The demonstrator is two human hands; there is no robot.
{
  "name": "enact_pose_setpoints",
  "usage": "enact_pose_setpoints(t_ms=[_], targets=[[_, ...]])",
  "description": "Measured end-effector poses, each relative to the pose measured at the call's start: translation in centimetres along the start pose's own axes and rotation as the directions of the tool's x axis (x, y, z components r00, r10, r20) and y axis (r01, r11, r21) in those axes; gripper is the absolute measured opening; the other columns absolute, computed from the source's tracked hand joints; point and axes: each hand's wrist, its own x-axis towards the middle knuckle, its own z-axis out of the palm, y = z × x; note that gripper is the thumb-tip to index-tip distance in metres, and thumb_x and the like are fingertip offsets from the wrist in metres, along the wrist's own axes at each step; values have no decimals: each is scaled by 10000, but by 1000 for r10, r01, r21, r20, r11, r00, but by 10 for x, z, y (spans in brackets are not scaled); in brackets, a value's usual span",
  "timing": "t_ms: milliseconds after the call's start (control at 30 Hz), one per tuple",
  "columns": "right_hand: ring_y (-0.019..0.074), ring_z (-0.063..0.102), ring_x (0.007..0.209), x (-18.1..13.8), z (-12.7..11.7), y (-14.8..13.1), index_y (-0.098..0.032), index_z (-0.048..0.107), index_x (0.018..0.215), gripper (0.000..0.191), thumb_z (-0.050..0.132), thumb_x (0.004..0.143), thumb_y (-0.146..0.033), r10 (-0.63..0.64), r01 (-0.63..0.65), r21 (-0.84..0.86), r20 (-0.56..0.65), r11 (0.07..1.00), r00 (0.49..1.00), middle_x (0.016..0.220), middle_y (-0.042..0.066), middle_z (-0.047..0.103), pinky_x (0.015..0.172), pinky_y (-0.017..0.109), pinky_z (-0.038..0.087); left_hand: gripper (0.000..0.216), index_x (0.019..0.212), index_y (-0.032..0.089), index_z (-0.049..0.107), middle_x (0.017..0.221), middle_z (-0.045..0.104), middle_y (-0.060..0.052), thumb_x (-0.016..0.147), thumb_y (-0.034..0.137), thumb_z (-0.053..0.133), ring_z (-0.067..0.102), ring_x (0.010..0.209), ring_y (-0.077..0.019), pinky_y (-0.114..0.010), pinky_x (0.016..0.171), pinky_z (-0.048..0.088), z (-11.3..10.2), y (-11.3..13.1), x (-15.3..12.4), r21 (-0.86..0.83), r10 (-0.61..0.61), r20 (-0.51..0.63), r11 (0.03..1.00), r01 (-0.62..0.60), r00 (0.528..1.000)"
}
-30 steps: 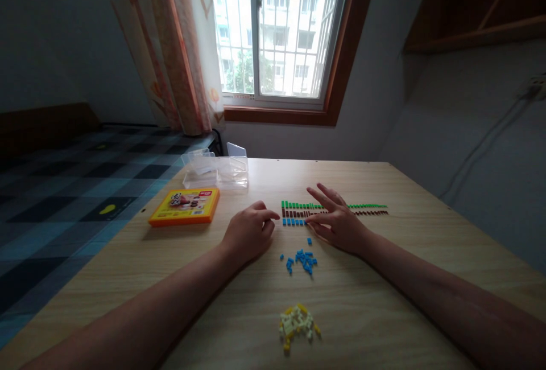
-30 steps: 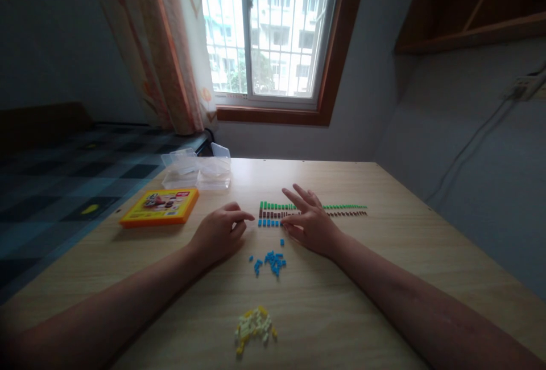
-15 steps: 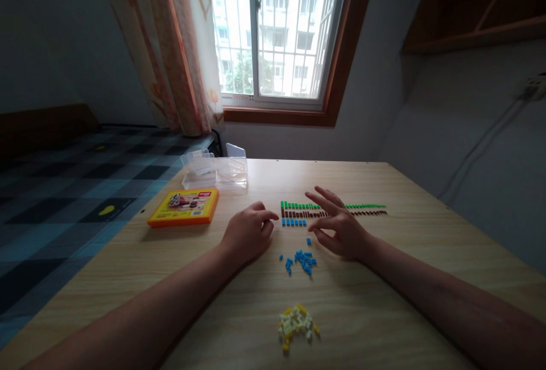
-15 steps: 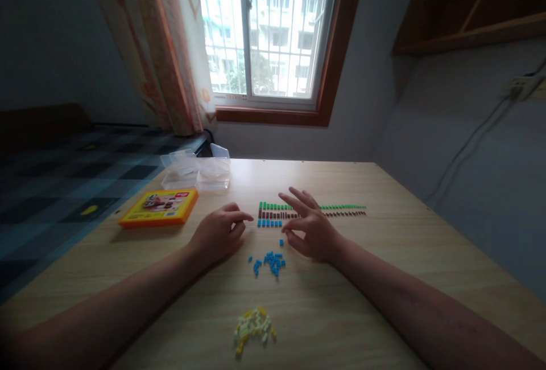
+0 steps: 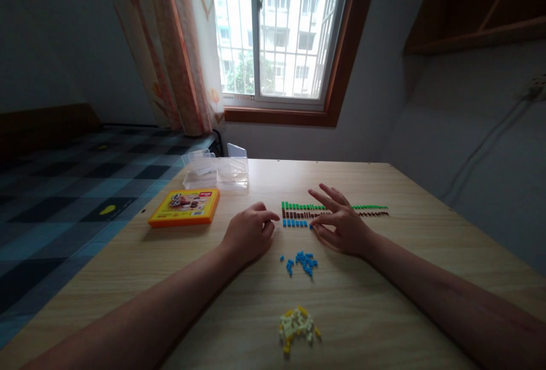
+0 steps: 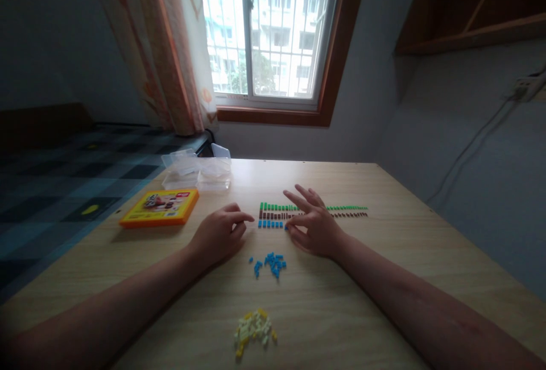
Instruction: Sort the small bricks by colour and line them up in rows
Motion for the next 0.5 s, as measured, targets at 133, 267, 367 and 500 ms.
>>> enact_pose_setpoints(t_ms=[133, 267, 367, 500], targets=[[327, 301, 1478, 0, 2, 3, -275, 800, 860, 155, 653, 852, -225, -7, 7, -37, 1, 999, 1000, 1562, 23, 417, 1153, 604, 287, 307, 952, 261, 801, 912, 695, -20, 848, 170, 527, 644, 739, -160, -303, 752, 503, -1, 1, 0, -3, -3, 2, 1000, 3, 1000], [326, 314, 1473, 0, 1, 3, -279, 799, 878, 155, 657, 851, -223, -16, 16, -46, 1, 999, 1000, 1571, 18, 403, 1156, 601, 284, 309, 959, 265, 801, 922, 699, -22, 852, 179, 524, 643, 740, -157, -300, 754, 502, -1, 0, 0, -7, -6, 5, 1000, 6, 1000], [326, 310, 1475, 0, 1, 3, -283, 798, 882, 159, 654, 856, -221, -4, 4, -31, -7, 1000, 1000, 1584, 5, 379, 1155, 603, 288, 309, 960, 266, 801, 929, 699, -22, 850, 180, 525, 648, 754, -160, -302, 765, 502, -1, 1, 0, -6, -8, 8, 1000, 8, 1000], [334, 297, 1481, -1, 1, 3, -269, 801, 894, 178, 636, 867, -209, 14, -14, 1, -28, 1000, 1000, 1596, 16, 354, 1150, 597, 304, 304, 952, 262, 801, 923, 699, -25, 856, 187, 523, 647, 749, -161, -304, 758, 505, -1, 1, -1, -9, -7, 4, 1000, 7, 1000]])
